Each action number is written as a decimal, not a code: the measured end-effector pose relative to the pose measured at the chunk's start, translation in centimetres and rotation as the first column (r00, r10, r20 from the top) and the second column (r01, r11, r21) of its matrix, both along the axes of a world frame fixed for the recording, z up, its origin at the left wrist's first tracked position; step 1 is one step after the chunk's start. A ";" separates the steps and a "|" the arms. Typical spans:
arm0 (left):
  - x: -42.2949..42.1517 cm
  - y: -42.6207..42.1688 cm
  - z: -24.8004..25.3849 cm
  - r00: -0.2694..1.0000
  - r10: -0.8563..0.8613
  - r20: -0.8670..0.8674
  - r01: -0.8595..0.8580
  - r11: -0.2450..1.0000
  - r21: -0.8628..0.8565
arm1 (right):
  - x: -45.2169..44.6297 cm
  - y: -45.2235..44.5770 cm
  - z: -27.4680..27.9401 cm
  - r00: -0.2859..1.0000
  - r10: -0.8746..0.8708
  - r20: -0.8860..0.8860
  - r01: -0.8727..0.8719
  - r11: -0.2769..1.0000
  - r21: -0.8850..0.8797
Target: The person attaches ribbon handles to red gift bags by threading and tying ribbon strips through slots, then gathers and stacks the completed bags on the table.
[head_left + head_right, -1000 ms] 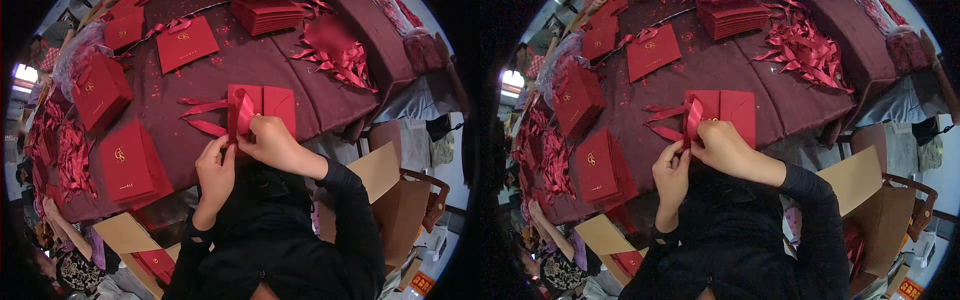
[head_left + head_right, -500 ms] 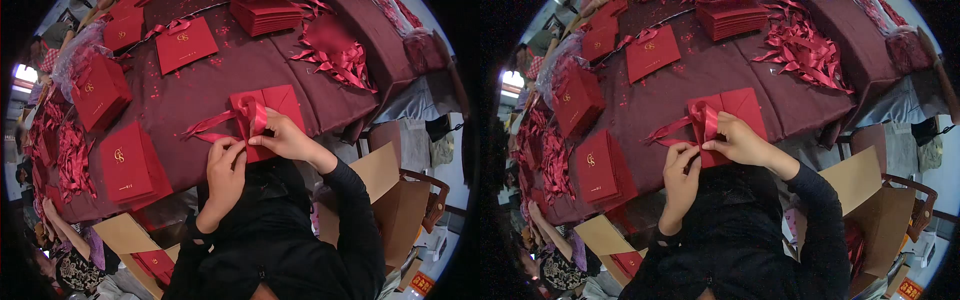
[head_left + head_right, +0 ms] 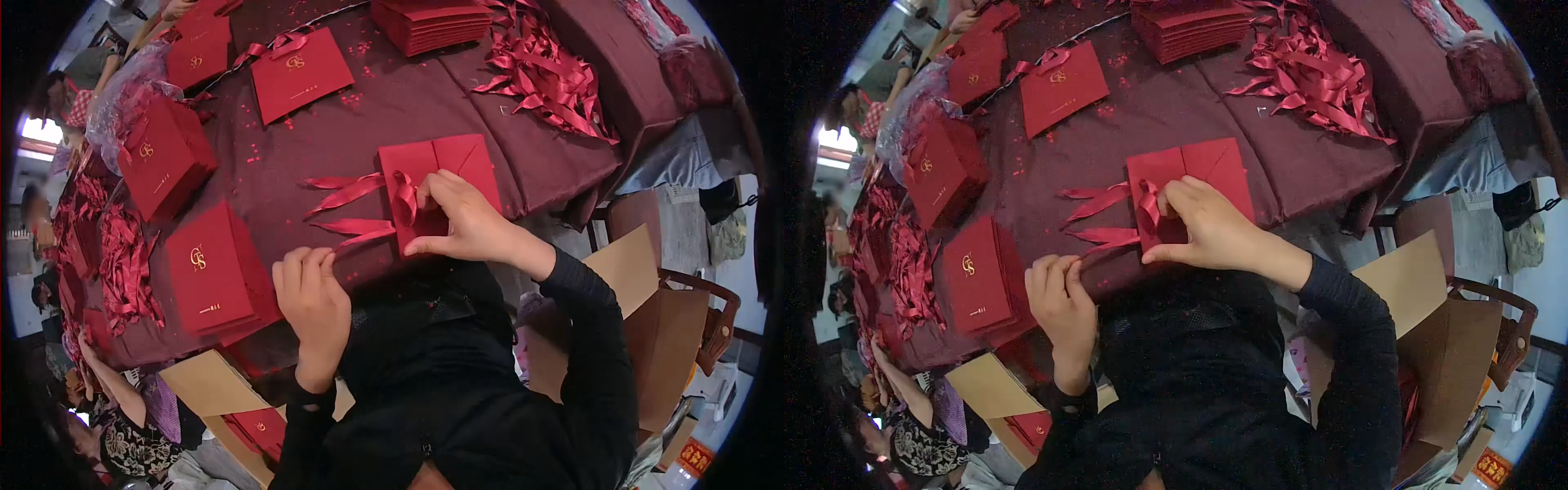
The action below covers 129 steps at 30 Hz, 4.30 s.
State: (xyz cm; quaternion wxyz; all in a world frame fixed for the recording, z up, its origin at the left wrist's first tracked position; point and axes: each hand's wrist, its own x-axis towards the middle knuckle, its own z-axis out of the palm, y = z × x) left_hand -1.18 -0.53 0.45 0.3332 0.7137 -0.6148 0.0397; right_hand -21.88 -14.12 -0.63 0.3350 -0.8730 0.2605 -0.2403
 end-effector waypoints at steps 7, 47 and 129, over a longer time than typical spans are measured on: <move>2.6 2.3 1.7 0.989 0.092 0.119 -0.100 0.993 0.064 | -0.3 0.0 -0.2 0.997 0.074 0.015 -0.070 0.984 -0.165; 1.3 2.8 1.4 0.996 0.059 0.073 -0.051 0.994 -0.100 | 20.4 -22.2 0.1 0.607 -0.794 -0.036 0.763 0.570 0.305; -1.3 -6.1 -0.5 0.989 0.069 0.134 -0.093 0.980 0.178 | -9.1 -9.2 18.2 0.152 0.100 0.983 0.248 0.959 -0.136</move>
